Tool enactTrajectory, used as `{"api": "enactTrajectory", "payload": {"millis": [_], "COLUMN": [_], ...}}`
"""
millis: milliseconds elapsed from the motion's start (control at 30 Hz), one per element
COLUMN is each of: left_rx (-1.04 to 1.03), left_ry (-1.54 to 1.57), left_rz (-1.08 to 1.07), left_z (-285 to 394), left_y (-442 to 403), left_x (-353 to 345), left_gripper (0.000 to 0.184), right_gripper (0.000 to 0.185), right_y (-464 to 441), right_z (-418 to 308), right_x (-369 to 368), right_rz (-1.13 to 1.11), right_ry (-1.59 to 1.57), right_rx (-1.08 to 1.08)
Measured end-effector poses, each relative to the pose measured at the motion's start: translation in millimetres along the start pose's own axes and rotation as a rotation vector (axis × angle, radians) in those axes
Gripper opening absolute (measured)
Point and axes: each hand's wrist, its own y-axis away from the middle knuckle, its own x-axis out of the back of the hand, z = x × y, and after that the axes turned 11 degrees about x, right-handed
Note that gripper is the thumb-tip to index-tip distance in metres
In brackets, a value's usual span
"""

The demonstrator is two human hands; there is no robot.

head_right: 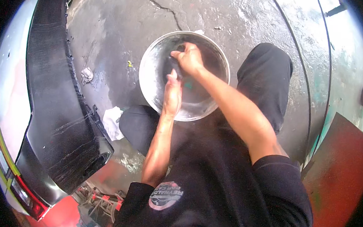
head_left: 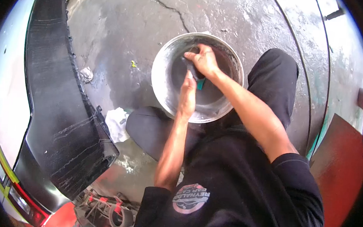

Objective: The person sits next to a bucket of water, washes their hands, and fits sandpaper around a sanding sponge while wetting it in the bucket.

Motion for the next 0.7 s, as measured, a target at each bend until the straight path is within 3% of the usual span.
{"api": "enactTrajectory", "payload": {"millis": [67,100,133,200,267,333,400,467,700], "left_rx": [-0.029,-0.080,-0.130,0.012,-0.009,-0.040,-0.045,-0.021,-0.109], "left_ry": [-0.195,-0.284,-0.376,-0.334,-0.296,-0.312,-0.337,-0.374,-0.607], "left_rz": [0.040,0.041,0.042,0.089,0.045,0.004,0.021,0.117,0.174], "left_z": [13,24,30,36,30,26,22,21,27], "left_y": [8,14,19,28,28,22,19,23,22], "left_x": [4,6,8,21,31,28,21,17,15], "left_gripper": [0.100,0.102,0.103,0.104,0.094,0.090,0.089,0.090,0.087], "right_gripper": [0.037,0.037,0.035,0.029,0.025,0.024,0.022,0.021,0.017], "right_y": [-13,-1,-7,14,33,43,47,43,33], "right_z": [17,-17,13,-26,-44,-25,-34,-26,1], "right_x": [8,19,20,45,52,32,22,9,3], "right_rz": [0.072,0.060,0.069,-0.060,-0.247,-0.319,-0.312,-0.275,-0.235], "right_ry": [0.130,0.111,-0.103,-0.248,-0.167,-0.112,0.049,0.073,-0.279], "right_rx": [0.055,0.060,0.096,-0.076,0.001,0.470,0.265,0.195,-0.150]}}
